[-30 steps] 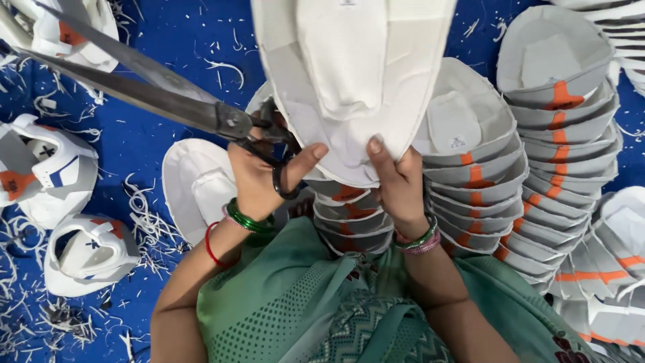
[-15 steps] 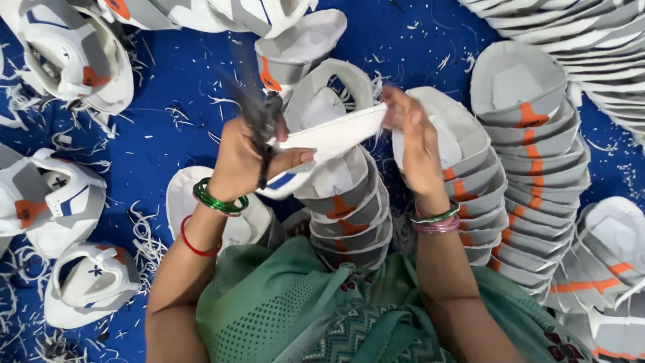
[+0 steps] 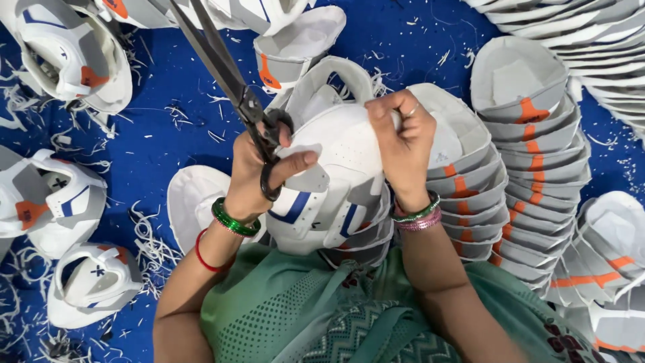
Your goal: The person trims excess material and threads from stacked shoe uppers using scissors.
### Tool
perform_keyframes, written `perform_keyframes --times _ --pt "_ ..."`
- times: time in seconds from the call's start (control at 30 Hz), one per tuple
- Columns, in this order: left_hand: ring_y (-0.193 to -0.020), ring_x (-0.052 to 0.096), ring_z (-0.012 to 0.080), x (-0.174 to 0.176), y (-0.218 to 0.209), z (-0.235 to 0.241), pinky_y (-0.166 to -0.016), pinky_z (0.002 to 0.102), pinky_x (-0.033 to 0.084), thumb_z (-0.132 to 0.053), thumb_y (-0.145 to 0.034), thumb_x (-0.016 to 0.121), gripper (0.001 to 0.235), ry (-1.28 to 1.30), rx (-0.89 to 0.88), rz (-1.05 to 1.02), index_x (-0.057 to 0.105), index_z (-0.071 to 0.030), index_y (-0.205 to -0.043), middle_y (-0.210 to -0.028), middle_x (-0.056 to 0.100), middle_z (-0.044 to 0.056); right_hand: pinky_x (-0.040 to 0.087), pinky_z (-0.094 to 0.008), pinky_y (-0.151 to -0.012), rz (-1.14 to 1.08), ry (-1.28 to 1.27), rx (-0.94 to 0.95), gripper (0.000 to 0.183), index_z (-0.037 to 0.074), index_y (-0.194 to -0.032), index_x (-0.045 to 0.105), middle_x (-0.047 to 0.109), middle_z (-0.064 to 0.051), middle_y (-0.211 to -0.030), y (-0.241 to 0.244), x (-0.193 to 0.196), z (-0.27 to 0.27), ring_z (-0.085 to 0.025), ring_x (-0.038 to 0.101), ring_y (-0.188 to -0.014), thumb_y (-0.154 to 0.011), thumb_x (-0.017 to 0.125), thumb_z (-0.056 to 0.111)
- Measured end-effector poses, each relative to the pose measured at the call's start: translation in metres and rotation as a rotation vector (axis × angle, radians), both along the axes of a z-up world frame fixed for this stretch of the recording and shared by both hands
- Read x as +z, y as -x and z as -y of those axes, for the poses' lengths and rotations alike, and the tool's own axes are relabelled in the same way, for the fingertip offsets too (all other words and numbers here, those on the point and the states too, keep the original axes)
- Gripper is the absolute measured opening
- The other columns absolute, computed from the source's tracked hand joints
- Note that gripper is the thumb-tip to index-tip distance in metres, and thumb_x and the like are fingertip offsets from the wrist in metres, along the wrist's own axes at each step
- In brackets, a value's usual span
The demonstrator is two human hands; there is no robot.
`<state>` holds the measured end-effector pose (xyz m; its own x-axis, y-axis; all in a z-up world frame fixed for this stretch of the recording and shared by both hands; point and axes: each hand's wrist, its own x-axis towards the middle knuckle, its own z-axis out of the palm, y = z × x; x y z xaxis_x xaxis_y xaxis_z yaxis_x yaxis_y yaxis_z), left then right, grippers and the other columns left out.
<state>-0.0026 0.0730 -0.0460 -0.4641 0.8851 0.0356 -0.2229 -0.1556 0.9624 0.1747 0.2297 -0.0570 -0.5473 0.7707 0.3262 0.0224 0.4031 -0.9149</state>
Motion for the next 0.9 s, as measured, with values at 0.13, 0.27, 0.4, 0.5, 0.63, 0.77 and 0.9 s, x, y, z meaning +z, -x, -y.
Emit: perform_keyframes --times 0.13,0.27,0.4,0.5,0.63,0.77,0.9 --pt "-0.082 0.045 0.0058 -0.006 0.006 0.002 -0.073 0.023 0.037 -0.003 -0.081 0.09 0.041 0.016 0.07 -0.05 0.05 -0.01 -0.089 -0.089 0.048 -0.006 0.052 -0.019 -0.079 -0.022 0.121 0.139 0.022 0.002 -0.117 0.062 0.069 0.0 -0.106 0.005 0.05 0.015 -0.005 0.064 -0.094 -0.098 0.072 0.0" --pt "-0.079 0.045 0.0063 -0.004 0.002 0.001 -0.07 0.023 0.036 -0.005 -0.079 0.09 0.04 0.076 -0.008 -0.124 0.051 -0.009 -0.086 -0.085 0.05 -0.005 0.05 -0.02 -0.076 0.015 0.077 0.064 0.013 0.001 -0.112 0.064 0.069 -0.001 -0.096 0.002 0.008 0.004 -0.006 0.062 -0.087 -0.1 0.069 0.002" --pt "-0.082 0.047 0.0066 -0.001 -0.004 0.001 -0.073 0.023 0.039 -0.007 -0.081 0.089 0.04 -0.03 0.029 -0.18 0.05 -0.009 -0.088 -0.088 0.051 -0.006 0.048 -0.021 -0.072 -0.174 0.338 -0.06 0.019 0.0 -0.113 0.067 0.069 -0.001 -0.085 0.011 0.017 -0.006 -0.008 0.058 -0.077 -0.112 0.05 0.01" --pt "-0.073 0.04 0.007 -0.001 0.001 0.004 -0.065 0.024 0.031 -0.007 -0.079 0.093 0.043 0.11 0.09 -0.196 0.05 -0.008 -0.084 -0.078 0.044 -0.005 0.05 -0.024 -0.082 -0.189 0.265 0.087 0.031 -0.001 -0.13 0.057 0.064 -0.004 -0.1 0.008 0.05 0.007 -0.009 0.06 -0.09 -0.104 0.06 0.014" --pt "-0.078 0.047 0.0063 -0.001 -0.001 0.005 -0.069 0.023 0.039 -0.008 -0.079 0.091 0.039 0.1 0.013 -0.2 0.053 -0.009 -0.085 -0.084 0.052 -0.005 0.051 -0.029 -0.092 0.029 0.143 0.209 0.042 -0.003 -0.136 0.055 0.063 -0.012 -0.118 -0.006 0.031 -0.003 -0.015 0.061 -0.105 -0.099 0.073 0.008" --pt "-0.081 0.047 0.0061 0.005 0.008 0.007 -0.072 0.023 0.038 -0.009 -0.08 0.09 0.041 0.028 0.023 -0.112 0.05 -0.01 -0.089 -0.089 0.052 -0.006 0.055 -0.039 -0.105 -0.324 0.588 0.33 0.035 0.002 -0.13 0.059 0.061 -0.014 -0.134 -0.019 0.032 -0.041 -0.023 0.066 -0.115 -0.097 0.066 0.011" --pt "-0.083 0.048 0.0062 0.001 0.011 0.01 -0.074 0.024 0.038 -0.008 -0.079 0.089 0.041 -0.02 -0.008 -0.037 0.049 -0.009 -0.09 -0.091 0.052 -0.005 0.055 -0.04 -0.106 -0.302 0.394 0.463 0.033 0.002 -0.134 0.058 0.058 -0.013 -0.141 -0.018 0.035 -0.048 -0.024 0.062 -0.125 -0.108 0.053 0.022"
